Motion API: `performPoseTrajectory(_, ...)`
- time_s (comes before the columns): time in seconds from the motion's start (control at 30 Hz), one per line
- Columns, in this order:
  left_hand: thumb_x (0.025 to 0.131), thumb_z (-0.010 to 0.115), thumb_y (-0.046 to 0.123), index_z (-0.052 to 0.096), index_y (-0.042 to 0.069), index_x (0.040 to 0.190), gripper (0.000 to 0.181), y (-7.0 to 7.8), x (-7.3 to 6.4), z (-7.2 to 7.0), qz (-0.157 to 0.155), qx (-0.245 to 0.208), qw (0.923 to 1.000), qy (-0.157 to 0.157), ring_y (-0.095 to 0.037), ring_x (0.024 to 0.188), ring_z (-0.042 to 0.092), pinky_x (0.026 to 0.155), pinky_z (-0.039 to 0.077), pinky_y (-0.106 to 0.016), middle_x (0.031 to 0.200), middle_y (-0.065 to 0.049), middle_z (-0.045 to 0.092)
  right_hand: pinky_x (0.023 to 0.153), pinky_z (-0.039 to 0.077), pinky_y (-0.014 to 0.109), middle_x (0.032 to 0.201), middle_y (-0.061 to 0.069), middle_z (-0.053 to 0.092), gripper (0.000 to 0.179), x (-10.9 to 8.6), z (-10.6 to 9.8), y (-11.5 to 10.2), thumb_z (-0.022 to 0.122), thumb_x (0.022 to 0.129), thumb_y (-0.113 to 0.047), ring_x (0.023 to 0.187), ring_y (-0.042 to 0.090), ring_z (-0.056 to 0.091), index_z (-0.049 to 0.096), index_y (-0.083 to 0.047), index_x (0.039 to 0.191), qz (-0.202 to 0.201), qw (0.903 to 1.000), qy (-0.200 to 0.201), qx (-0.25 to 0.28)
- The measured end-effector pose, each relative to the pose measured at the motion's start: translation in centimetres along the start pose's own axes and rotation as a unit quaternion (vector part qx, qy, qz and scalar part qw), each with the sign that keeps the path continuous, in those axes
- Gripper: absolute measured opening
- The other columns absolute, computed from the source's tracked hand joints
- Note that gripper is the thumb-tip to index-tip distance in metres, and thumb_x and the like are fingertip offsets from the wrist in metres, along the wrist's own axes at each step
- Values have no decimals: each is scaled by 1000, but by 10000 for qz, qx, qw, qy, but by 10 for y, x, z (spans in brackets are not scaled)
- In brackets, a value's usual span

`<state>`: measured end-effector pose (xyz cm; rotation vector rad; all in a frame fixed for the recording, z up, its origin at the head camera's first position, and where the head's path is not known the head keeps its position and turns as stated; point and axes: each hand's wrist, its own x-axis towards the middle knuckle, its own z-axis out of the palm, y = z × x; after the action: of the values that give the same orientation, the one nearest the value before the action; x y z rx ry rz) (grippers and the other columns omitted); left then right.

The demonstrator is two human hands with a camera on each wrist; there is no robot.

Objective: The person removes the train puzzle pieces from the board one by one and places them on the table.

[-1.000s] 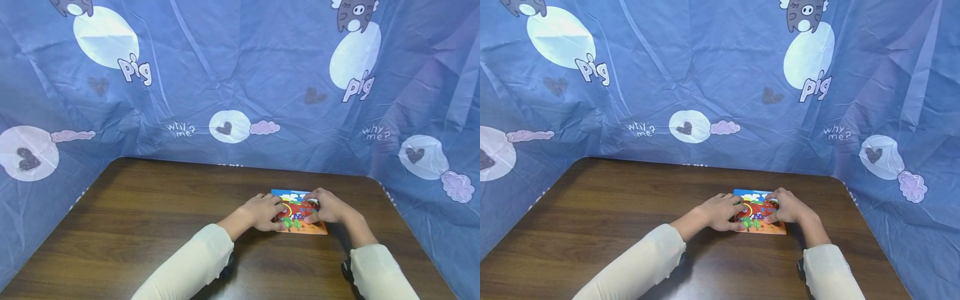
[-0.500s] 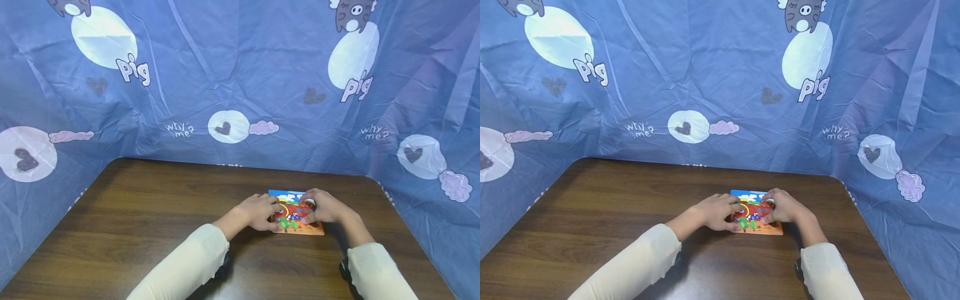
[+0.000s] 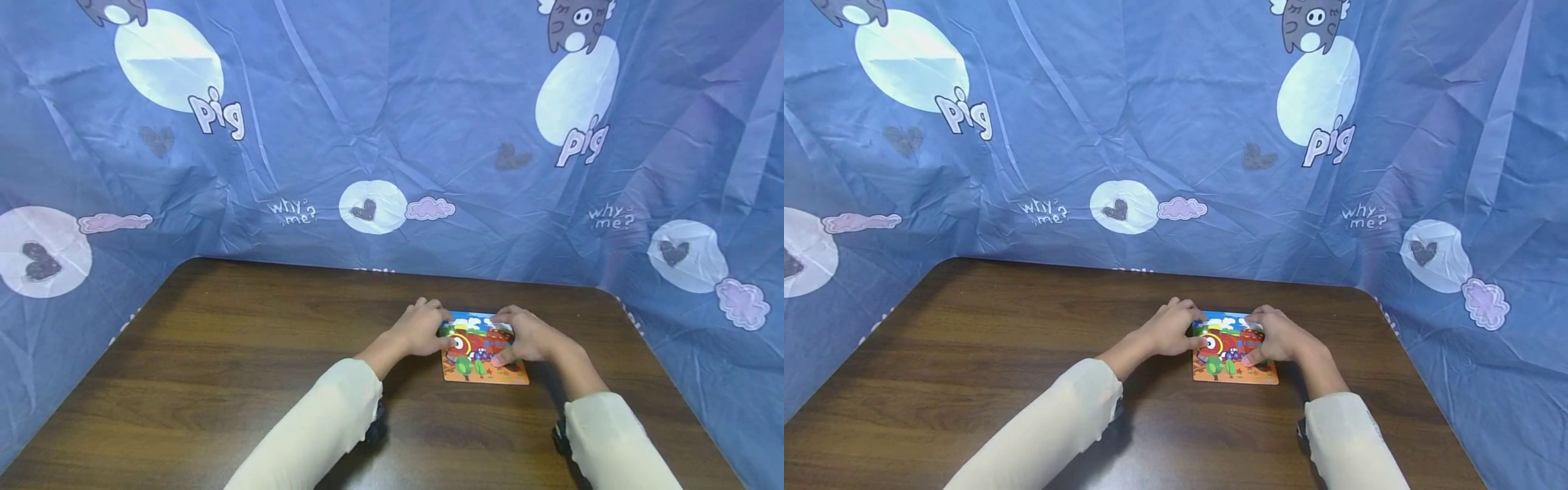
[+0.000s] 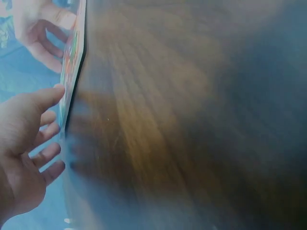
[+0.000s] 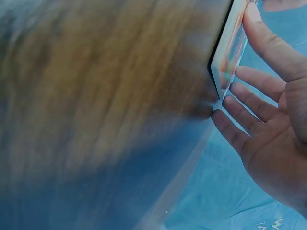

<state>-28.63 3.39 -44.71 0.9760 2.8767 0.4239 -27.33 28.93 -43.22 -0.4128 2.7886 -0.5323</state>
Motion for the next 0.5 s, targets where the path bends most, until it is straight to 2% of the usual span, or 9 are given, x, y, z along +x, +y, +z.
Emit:
performPoseTrajectory(0.17, 92, 76, 45, 69, 17, 133, 50, -2, 8, 3, -489, -413, 9977, 205, -24, 116, 49, 98, 41, -38, 131, -3, 62, 111, 35, 61, 146, 24, 46, 95, 0, 0, 0, 95, 67, -43, 136, 47, 42, 57, 1, 142, 74, 10000, -25, 63)
performPoseTrajectory(0.5, 80, 87, 47, 76, 18, 118, 49, -4, 14, 7, -1142, -959, 9874, 523, -22, 106, 53, 95, 42, -39, 111, 1, 69, 111, 36, 59, 145, 25, 48, 96, 0, 0, -1, 96, 66, -42, 136, 46, 43, 55, 4, 141, 128, 9998, -1, 131)
